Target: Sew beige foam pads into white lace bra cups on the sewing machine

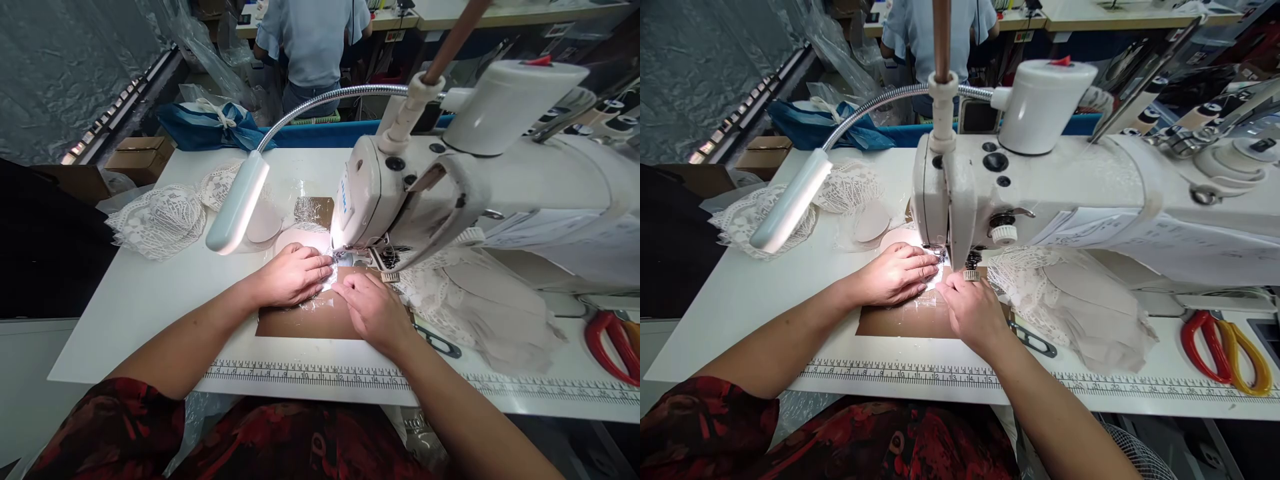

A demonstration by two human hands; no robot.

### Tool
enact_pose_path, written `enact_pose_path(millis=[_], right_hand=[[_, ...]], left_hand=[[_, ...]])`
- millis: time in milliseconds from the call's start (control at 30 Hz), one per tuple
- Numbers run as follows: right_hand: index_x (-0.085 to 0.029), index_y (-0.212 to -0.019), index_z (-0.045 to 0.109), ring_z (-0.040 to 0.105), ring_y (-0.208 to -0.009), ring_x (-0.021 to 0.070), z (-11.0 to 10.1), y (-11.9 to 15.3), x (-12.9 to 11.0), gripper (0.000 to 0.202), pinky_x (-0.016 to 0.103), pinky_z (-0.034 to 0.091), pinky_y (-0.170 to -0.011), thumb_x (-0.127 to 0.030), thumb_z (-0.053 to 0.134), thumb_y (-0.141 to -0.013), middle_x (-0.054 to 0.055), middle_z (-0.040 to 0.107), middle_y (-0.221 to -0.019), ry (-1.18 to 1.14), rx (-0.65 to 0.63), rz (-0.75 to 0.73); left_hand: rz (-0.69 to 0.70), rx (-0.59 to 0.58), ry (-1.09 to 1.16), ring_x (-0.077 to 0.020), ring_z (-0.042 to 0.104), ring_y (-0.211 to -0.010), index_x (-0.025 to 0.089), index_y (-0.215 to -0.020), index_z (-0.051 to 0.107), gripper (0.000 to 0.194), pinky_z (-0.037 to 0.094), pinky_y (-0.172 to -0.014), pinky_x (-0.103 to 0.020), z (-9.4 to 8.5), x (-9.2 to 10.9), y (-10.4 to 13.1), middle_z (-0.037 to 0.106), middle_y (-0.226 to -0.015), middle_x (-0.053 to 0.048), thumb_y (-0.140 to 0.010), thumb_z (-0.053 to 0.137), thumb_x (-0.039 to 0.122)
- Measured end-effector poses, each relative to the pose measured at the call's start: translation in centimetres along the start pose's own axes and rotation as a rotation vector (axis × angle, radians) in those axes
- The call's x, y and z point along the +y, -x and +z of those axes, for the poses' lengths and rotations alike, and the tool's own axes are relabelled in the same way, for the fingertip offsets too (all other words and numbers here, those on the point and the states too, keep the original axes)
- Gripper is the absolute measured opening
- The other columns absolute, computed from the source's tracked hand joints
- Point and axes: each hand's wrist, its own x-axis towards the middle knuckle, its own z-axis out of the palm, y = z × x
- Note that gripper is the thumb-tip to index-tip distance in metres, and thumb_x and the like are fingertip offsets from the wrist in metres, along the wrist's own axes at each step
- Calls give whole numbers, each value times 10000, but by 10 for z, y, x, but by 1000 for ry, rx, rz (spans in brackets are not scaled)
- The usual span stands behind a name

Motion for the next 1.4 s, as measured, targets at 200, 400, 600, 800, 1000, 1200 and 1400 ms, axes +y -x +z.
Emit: enact_pose_path(millis=[200,400,600,800,1000,1200,1400], right_hand=[[-183,-1016,693,484,-739,171,0,-4,-1,352,289,333,-672,-60,406,-853,55,629,-866,32,-16,23],[-189,-1086,686,484,-785,197,3,-9,-3,360,295,319,-624,-75,440,-848,61,624,-876,135,19,68],[-197,-1205,646,501,-813,205,6,-12,-2,454,303,308,-605,-53,443,-825,71,629,-912,181,-25,148],[-241,-1243,632,499,-767,179,8,-11,0,506,296,288,-584,-41,433,-823,47,625,-909,134,-4,159],[-229,-1200,659,478,-714,170,7,-9,0,467,295,286,-582,-54,433,-831,43,627,-871,133,9,152],[-227,-1218,646,506,-735,174,4,-8,2,470,289,316,-602,-65,415,-843,51,651,-922,102,33,105],[-185,-1137,672,494,-691,164,0,-4,5,385,278,340,-631,-86,429,-855,58,660,-924,83,66,84]], left_hand=[[-1,0,-20,-254,508,-1156,150,-1292,545,380,383,-934,-411,0,-1,-2,552,-1352,-112,-980,390,301],[-25,46,-26,-245,507,-1158,172,-1259,576,347,397,-921,-400,3,-2,-3,579,-1322,-101,-992,389,292],[-61,61,-41,-245,511,-1121,196,-1247,590,328,397,-923,-408,3,-3,-3,586,-1319,-81,-984,402,253],[-116,92,-53,-253,510,-1106,187,-1219,604,331,390,-940,-418,3,-3,-5,598,-1301,-71,-984,391,281],[-136,70,-64,-267,496,-1134,173,-1248,585,363,369,-958,-426,5,-6,-4,589,-1301,-89,-983,377,308],[-209,42,-161,-318,454,-1193,152,-1262,557,395,387,-900,-446,0,-1,-5,571,-1282,-144,-964,409,364],[-313,-50,-181,-281,549,-963,124,-1154,612,484,446,-684,-359,-17,16,0,638,-1107,-143,-956,387,505]])
